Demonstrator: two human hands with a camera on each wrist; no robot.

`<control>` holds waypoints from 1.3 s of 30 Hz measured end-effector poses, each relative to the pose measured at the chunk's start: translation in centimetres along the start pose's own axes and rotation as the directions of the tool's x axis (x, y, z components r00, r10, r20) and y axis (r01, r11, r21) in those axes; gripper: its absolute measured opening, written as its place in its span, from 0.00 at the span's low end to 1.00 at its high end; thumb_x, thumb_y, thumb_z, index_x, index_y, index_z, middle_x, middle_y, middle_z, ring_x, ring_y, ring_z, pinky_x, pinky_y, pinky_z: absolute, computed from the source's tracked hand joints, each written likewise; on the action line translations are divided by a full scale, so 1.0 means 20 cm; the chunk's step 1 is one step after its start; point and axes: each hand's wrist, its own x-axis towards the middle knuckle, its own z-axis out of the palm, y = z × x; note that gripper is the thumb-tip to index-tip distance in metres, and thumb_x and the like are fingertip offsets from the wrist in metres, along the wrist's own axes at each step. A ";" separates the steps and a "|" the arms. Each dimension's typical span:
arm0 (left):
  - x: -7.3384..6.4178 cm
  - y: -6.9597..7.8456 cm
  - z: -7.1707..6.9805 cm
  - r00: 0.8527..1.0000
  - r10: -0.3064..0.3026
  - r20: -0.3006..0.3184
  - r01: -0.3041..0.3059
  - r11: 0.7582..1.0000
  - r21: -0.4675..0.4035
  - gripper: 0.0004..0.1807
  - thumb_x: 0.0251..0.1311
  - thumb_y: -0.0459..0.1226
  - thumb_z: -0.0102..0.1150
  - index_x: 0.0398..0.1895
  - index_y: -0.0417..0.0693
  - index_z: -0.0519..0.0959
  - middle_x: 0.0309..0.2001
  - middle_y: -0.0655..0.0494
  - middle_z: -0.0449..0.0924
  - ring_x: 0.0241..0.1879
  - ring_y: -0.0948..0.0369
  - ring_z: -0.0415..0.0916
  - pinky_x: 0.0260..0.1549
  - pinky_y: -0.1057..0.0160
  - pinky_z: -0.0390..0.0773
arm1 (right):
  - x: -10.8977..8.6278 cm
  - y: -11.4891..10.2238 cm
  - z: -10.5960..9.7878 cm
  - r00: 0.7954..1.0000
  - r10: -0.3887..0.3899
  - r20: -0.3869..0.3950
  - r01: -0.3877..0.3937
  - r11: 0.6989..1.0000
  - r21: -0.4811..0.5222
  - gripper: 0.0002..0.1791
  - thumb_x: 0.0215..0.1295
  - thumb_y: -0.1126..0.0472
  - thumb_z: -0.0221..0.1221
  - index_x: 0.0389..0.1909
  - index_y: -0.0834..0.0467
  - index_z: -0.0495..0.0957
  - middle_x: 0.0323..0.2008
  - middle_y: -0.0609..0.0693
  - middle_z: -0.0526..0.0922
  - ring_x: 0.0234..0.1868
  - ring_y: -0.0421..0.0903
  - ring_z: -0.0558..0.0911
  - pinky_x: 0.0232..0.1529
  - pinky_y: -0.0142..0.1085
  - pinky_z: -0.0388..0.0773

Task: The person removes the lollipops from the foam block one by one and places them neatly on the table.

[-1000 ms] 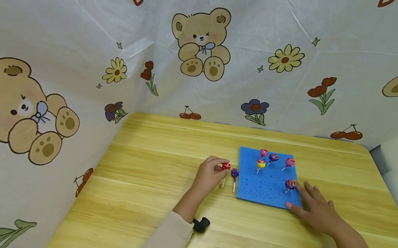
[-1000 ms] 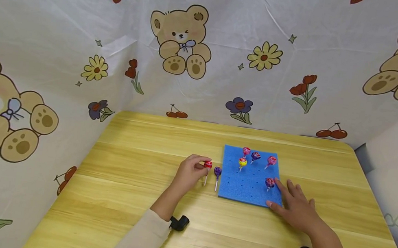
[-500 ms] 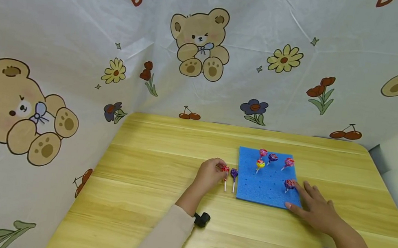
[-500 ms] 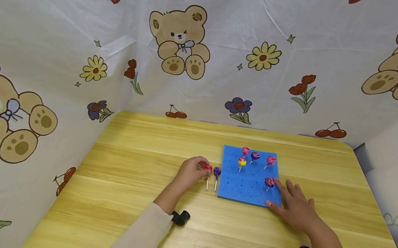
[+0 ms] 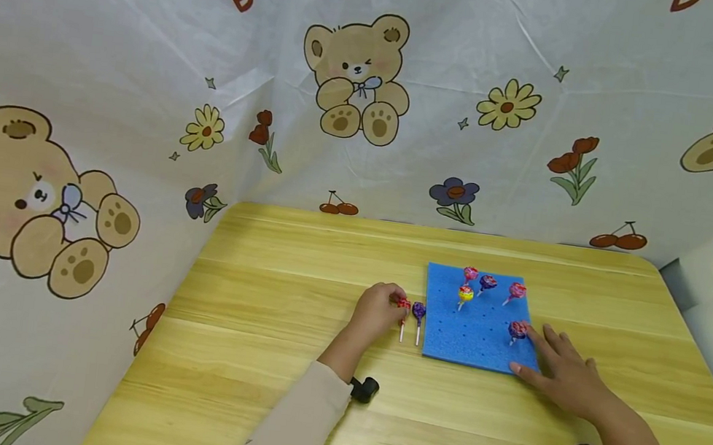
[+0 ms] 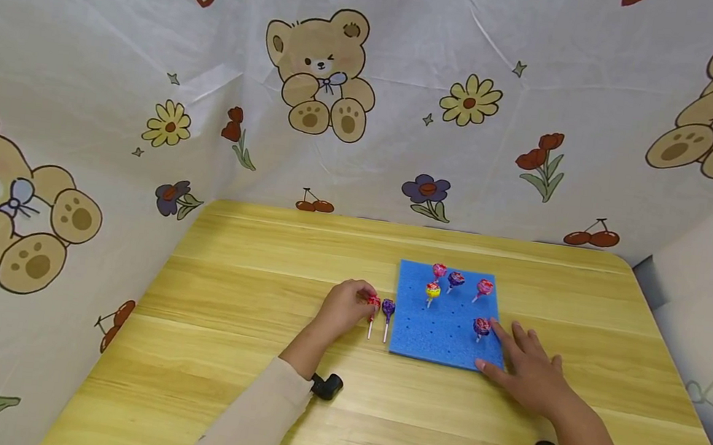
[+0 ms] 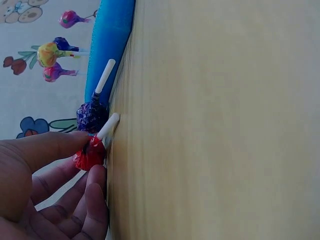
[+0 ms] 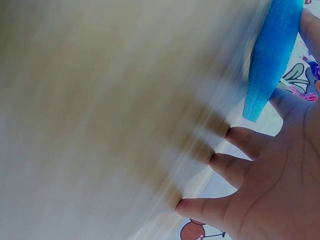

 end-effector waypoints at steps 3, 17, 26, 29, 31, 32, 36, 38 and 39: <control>0.00 0.00 0.00 1.000 -0.001 0.000 0.001 1.000 0.013 0.12 0.61 0.37 0.69 0.47 0.48 0.84 0.42 0.56 0.79 0.39 0.61 0.75 0.39 0.64 0.77 | 0.00 0.00 0.00 1.000 0.000 0.000 0.000 1.000 0.001 0.50 0.70 0.35 0.56 0.82 0.51 0.44 0.75 0.76 0.50 0.73 0.82 0.48 0.55 0.86 0.44; -0.01 0.02 -0.02 0.999 -0.042 0.004 0.042 0.999 -0.026 0.16 0.60 0.37 0.70 0.51 0.50 0.83 0.43 0.55 0.80 0.39 0.61 0.76 0.35 0.66 0.77 | 0.01 -0.01 -0.02 1.000 0.005 0.005 -0.005 1.000 0.003 0.50 0.69 0.34 0.56 0.82 0.52 0.45 0.75 0.76 0.50 0.73 0.82 0.48 0.55 0.86 0.43; -0.02 -0.01 -0.02 0.999 -0.028 -0.021 0.027 0.998 -0.056 0.15 0.61 0.38 0.70 0.51 0.50 0.83 0.43 0.56 0.80 0.38 0.61 0.76 0.36 0.65 0.78 | 0.00 0.00 0.00 1.000 0.006 0.010 -0.006 1.000 0.003 0.50 0.70 0.34 0.55 0.82 0.50 0.44 0.75 0.76 0.49 0.73 0.82 0.48 0.55 0.86 0.43; -0.02 -0.01 -0.03 0.999 -0.008 -0.047 0.003 0.996 -0.087 0.14 0.61 0.38 0.69 0.50 0.49 0.84 0.42 0.56 0.81 0.37 0.62 0.77 0.35 0.66 0.78 | 0.00 0.00 0.00 1.000 -0.004 0.004 0.004 1.000 0.017 0.49 0.70 0.35 0.56 0.82 0.50 0.44 0.75 0.76 0.48 0.73 0.82 0.47 0.55 0.87 0.43; -0.03 -0.01 -0.04 0.998 -0.001 -0.060 -0.007 0.991 -0.133 0.14 0.62 0.37 0.67 0.51 0.48 0.83 0.43 0.56 0.81 0.38 0.62 0.78 0.34 0.66 0.78 | 0.00 0.01 0.01 1.000 -0.006 0.003 0.006 1.000 0.026 0.50 0.70 0.35 0.56 0.82 0.49 0.43 0.76 0.76 0.48 0.73 0.82 0.47 0.55 0.87 0.43; -0.03 -0.01 -0.05 0.998 0.001 -0.065 -0.011 0.987 -0.161 0.14 0.63 0.37 0.67 0.51 0.48 0.83 0.43 0.55 0.81 0.39 0.62 0.78 0.34 0.66 0.79 | 0.00 0.01 0.01 1.000 -0.006 0.003 0.006 1.000 0.028 0.50 0.70 0.35 0.56 0.82 0.49 0.43 0.76 0.76 0.48 0.73 0.82 0.47 0.55 0.87 0.42; -0.04 -0.01 -0.07 0.997 0.023 -0.076 -0.042 0.967 -0.252 0.16 0.64 0.38 0.66 0.54 0.47 0.82 0.47 0.55 0.81 0.42 0.62 0.79 0.37 0.65 0.80 | 0.01 0.01 0.01 1.000 -0.008 -0.002 0.008 1.000 0.027 0.49 0.70 0.35 0.56 0.82 0.49 0.43 0.76 0.76 0.48 0.73 0.82 0.47 0.55 0.87 0.43; -0.05 -0.01 -0.08 0.996 0.043 -0.078 -0.063 0.958 -0.279 0.17 0.64 0.38 0.66 0.55 0.48 0.82 0.48 0.56 0.81 0.45 0.62 0.79 0.40 0.64 0.81 | 0.01 0.01 0.01 1.000 -0.012 -0.006 0.012 1.000 0.024 0.49 0.70 0.36 0.56 0.82 0.50 0.44 0.76 0.76 0.48 0.73 0.82 0.47 0.54 0.87 0.43; -0.05 0.00 -0.09 0.995 0.053 -0.082 -0.075 0.954 -0.289 0.17 0.64 0.39 0.66 0.56 0.48 0.82 0.49 0.57 0.81 0.46 0.62 0.79 0.42 0.64 0.81 | 0.01 0.01 0.01 1.000 -0.014 -0.007 0.014 1.000 0.024 0.49 0.70 0.36 0.56 0.82 0.50 0.43 0.76 0.76 0.48 0.73 0.82 0.47 0.54 0.87 0.43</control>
